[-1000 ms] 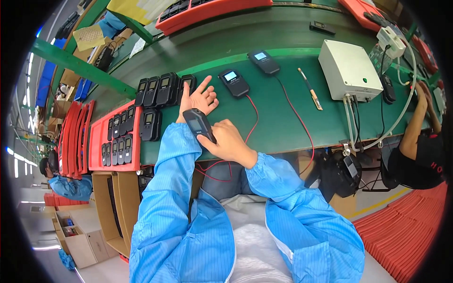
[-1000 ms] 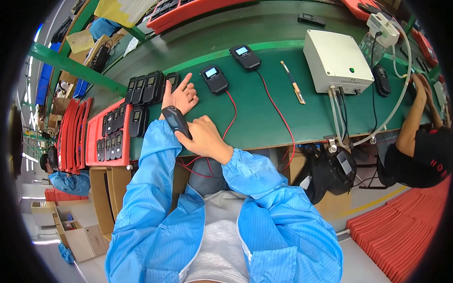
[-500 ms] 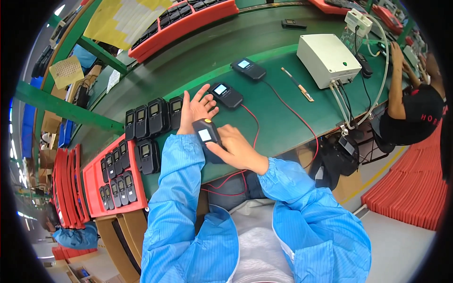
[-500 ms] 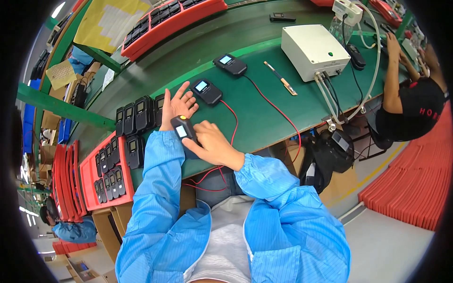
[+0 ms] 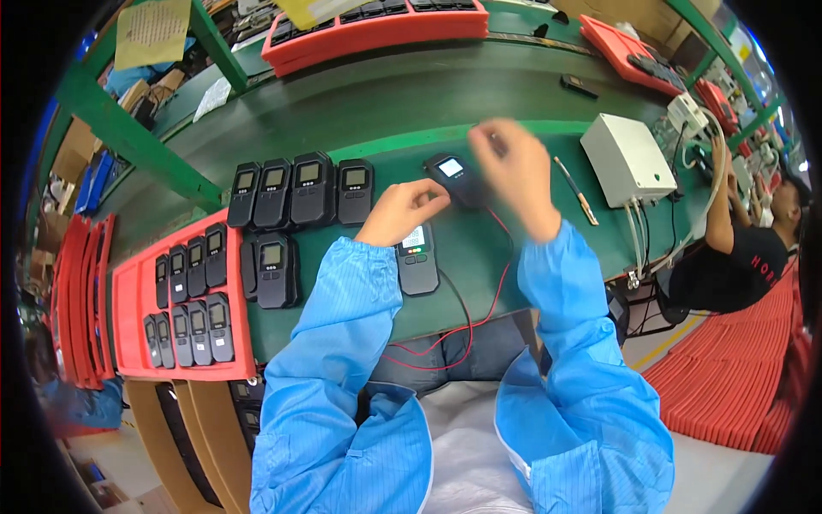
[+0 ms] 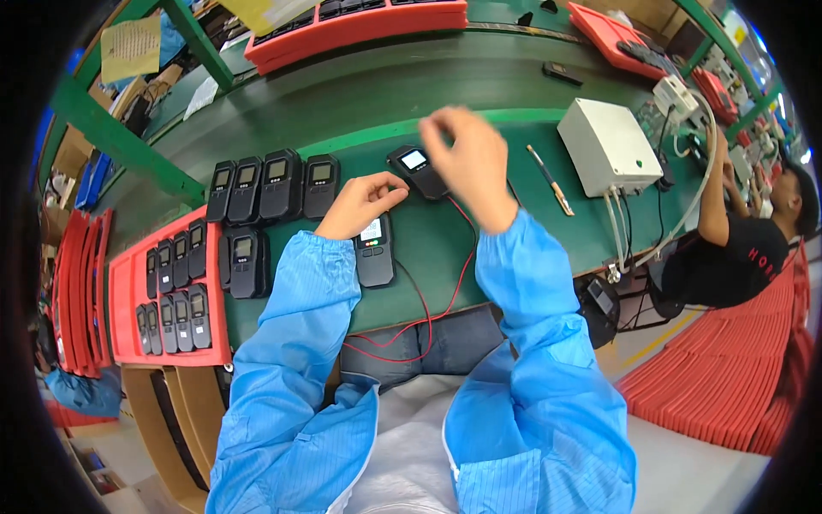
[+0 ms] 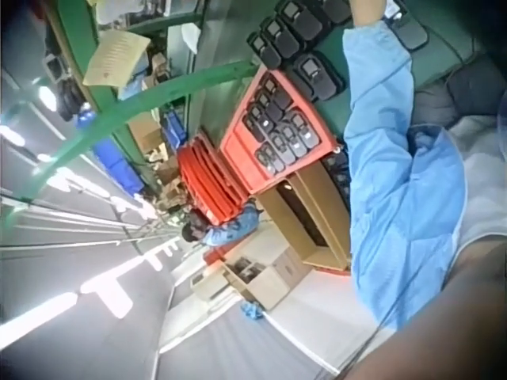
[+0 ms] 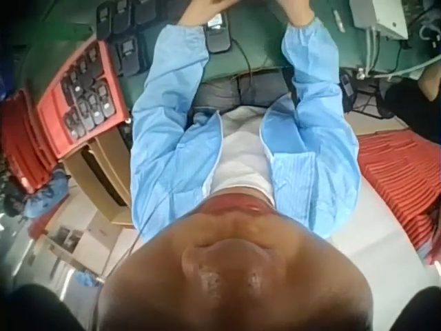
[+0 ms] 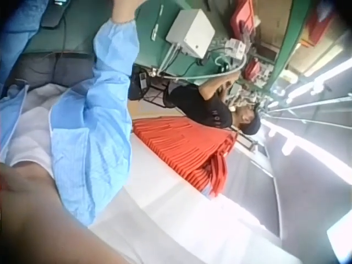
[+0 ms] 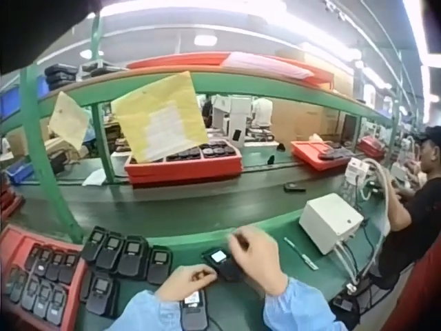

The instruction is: Assemble and test handheld electronic meters at a factory workstation.

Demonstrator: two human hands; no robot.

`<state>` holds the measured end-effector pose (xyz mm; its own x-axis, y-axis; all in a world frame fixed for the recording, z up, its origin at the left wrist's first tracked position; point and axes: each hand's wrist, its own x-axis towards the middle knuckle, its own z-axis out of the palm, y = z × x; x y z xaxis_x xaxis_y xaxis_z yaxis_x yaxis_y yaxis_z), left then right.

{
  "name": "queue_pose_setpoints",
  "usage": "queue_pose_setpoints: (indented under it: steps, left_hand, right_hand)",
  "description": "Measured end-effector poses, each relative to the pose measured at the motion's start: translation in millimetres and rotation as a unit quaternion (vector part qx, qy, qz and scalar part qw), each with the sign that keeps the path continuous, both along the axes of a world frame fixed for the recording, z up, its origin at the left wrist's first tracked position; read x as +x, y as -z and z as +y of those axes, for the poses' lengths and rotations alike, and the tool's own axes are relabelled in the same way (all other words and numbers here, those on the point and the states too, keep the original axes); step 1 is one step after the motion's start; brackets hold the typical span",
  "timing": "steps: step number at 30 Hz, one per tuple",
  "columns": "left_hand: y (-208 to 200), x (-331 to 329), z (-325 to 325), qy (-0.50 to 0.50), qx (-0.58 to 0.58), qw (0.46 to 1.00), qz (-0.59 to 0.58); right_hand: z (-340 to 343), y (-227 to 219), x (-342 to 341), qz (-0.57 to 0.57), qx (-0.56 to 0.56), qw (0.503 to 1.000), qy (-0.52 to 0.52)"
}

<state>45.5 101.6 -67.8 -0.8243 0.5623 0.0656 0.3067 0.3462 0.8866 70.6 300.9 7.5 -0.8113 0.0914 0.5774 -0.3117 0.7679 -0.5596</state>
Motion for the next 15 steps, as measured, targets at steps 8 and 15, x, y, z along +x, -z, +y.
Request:
queue_pose_setpoints:
  steps: [8, 15]
  left_hand:
    - [-17.2, 18.7, 1.2, -0.091, -0.103, 0.973, 0.183]
    - [-16.7, 16.1, 5.3, -0.097, -0.163, 0.976, 0.102]
  right_hand:
    - [43.4, 80.7, -63.2, -0.033, 0.110, 0.986, 0.117]
    - [35.2, 57.3, -41.5, -0.112, 0.102, 0.984, 0.095]
